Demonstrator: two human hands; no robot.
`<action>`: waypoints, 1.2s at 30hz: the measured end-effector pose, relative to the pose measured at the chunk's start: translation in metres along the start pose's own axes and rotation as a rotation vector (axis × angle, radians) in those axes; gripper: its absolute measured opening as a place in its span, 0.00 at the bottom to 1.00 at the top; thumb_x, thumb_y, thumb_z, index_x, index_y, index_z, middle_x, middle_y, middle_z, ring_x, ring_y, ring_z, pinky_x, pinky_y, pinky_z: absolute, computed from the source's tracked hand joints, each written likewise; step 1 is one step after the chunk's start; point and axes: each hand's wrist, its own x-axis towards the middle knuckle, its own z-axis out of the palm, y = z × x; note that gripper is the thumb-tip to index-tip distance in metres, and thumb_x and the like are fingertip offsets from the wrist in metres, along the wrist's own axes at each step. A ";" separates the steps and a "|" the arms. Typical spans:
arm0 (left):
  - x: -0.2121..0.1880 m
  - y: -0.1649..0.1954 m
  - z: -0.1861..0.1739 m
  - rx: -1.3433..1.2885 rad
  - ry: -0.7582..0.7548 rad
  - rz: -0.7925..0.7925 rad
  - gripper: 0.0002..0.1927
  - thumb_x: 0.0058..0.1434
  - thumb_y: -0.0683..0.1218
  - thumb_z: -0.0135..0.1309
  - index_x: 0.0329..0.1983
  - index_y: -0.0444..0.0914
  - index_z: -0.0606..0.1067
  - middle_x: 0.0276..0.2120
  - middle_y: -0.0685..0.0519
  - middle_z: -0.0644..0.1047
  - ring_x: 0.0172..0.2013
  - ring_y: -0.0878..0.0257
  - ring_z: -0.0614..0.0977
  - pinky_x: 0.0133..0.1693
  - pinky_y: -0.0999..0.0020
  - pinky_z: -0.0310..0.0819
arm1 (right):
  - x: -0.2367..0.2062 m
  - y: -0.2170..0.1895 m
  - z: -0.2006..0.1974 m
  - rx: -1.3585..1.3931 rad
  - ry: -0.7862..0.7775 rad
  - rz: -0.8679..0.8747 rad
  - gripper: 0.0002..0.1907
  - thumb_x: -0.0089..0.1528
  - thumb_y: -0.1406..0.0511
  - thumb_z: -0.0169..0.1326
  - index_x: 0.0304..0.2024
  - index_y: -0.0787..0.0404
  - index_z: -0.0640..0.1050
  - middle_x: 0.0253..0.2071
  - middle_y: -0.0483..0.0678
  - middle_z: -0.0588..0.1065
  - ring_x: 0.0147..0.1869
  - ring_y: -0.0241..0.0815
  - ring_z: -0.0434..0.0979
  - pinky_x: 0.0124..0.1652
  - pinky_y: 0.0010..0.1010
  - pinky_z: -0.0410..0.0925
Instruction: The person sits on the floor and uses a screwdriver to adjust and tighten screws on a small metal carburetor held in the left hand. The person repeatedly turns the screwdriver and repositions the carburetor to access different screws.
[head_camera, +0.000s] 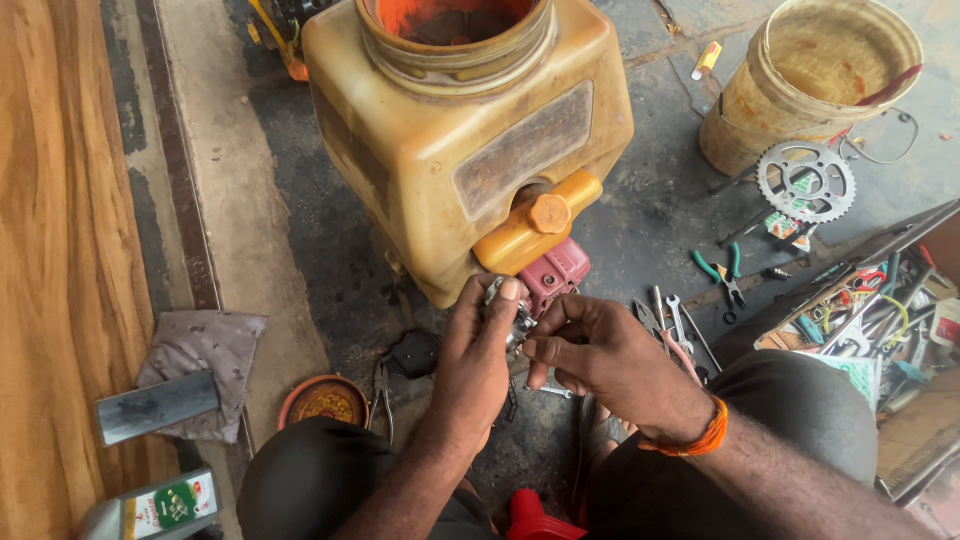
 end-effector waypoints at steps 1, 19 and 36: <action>0.000 0.000 -0.001 -0.001 0.013 -0.012 0.16 0.72 0.55 0.44 0.47 0.40 0.73 0.40 0.54 0.75 0.44 0.65 0.75 0.48 0.66 0.71 | 0.000 0.000 0.000 0.001 -0.002 -0.002 0.06 0.63 0.69 0.57 0.36 0.68 0.77 0.25 0.49 0.80 0.22 0.29 0.68 0.22 0.22 0.62; 0.007 0.007 -0.011 -0.586 0.009 -0.226 0.13 0.70 0.55 0.49 0.40 0.41 0.73 0.32 0.56 0.76 0.33 0.64 0.78 0.31 0.65 0.76 | -0.005 0.002 0.004 0.091 0.008 -0.159 0.07 0.64 0.69 0.58 0.42 0.68 0.77 0.36 0.48 0.79 0.40 0.33 0.81 0.40 0.24 0.73; 0.043 -0.046 -0.037 -0.724 0.094 -0.281 0.15 0.74 0.57 0.53 0.49 0.41 0.74 0.36 0.56 0.78 0.36 0.64 0.80 0.35 0.68 0.77 | 0.040 0.072 -0.012 -0.216 0.287 -0.497 0.15 0.60 0.80 0.54 0.50 0.72 0.80 0.47 0.56 0.81 0.58 0.44 0.80 0.60 0.35 0.70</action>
